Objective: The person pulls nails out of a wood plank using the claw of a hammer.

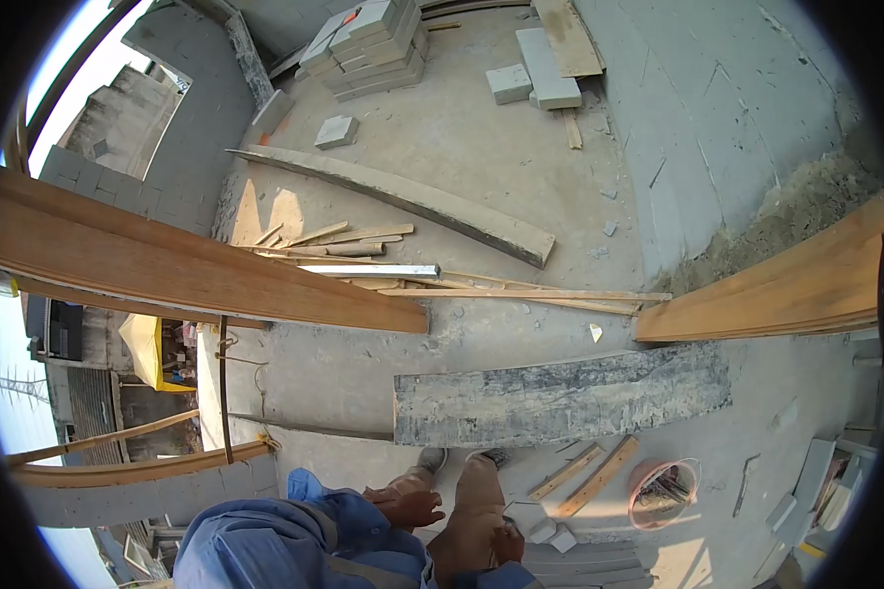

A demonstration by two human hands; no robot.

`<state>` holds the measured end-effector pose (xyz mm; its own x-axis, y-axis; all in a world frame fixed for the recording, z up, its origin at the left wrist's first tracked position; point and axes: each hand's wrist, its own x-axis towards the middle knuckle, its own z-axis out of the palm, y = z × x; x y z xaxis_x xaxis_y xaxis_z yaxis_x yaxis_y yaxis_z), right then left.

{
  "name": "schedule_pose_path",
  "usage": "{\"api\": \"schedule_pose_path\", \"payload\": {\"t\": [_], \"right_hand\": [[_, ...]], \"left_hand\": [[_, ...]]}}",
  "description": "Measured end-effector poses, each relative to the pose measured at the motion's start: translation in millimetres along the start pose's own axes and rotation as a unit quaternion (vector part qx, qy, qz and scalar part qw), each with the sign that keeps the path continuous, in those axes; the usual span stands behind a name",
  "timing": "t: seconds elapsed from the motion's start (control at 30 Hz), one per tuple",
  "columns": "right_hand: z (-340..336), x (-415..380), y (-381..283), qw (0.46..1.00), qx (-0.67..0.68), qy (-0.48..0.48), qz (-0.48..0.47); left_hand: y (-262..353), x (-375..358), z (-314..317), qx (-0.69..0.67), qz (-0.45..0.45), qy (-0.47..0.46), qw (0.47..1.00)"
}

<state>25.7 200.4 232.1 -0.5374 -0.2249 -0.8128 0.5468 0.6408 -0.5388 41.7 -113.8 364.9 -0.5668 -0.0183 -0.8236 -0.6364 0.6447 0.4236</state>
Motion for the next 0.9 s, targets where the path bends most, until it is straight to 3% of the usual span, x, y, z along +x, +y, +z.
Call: {"api": "schedule_pose_path", "payload": {"t": [0.03, 0.1, 0.2, 0.3, 0.4, 0.43, 0.5, 0.53, 0.67, 0.73, 0.8, 0.9], "right_hand": [[-13.3, 0.8, -11.7, 1.0, -0.003, 0.0, 0.001], [-46.4, 0.4, -54.1, 0.994, 0.059, -0.006, 0.089], [-79.7, 3.3, -102.4, 0.992, 0.086, 0.002, 0.091], [-89.9, 8.2, -117.7, 0.989, 0.109, 0.002, 0.103], [-87.2, 20.2, -108.0, 0.987, 0.136, -0.012, 0.088], [-84.7, 18.9, -107.6, 0.988, 0.135, -0.027, 0.067], [-82.1, 12.4, -109.7, 0.985, 0.132, -0.045, 0.101], [-77.4, 11.1, -108.9, 0.986, 0.108, -0.045, 0.116], [-72.0, -0.5, -110.6, 0.993, -0.014, -0.041, 0.108], [-62.2, 3.5, -82.1, 0.992, -0.118, -0.04, 0.02], [-63.9, 7.5, -60.6, 0.99, -0.129, -0.063, 0.013], [-75.5, -2.4, -105.7, 0.991, -0.108, -0.075, 0.037]], "left_hand": [[15.5, 3.2, 3.0, -0.031, -0.005, -0.019, 0.999], [46.6, 4.4, 18.7, -0.106, -0.023, -0.064, 0.992], [79.7, 5.4, 23.2, -0.126, -0.028, -0.073, 0.989], [84.7, 14.6, 31.5, -0.045, 0.064, -0.076, 0.994], [89.1, 12.6, 23.9, -0.032, 0.128, -0.002, 0.991], [87.7, 12.7, 15.2, -0.06, 0.097, -0.023, 0.993], [84.2, 13.6, 16.7, -0.132, -0.046, -0.005, 0.99], [79.0, 12.7, 15.0, -0.164, -0.063, -0.006, 0.984], [70.6, 4.1, 15.4, -0.163, -0.071, 0.009, 0.984], [67.8, -3.0, 15.3, -0.185, -0.09, -0.025, 0.978], [65.9, -7.7, 27.0, -0.214, -0.089, -0.029, 0.972], [60.6, -6.5, 41.1, -0.234, -0.083, -0.027, 0.968]]}}
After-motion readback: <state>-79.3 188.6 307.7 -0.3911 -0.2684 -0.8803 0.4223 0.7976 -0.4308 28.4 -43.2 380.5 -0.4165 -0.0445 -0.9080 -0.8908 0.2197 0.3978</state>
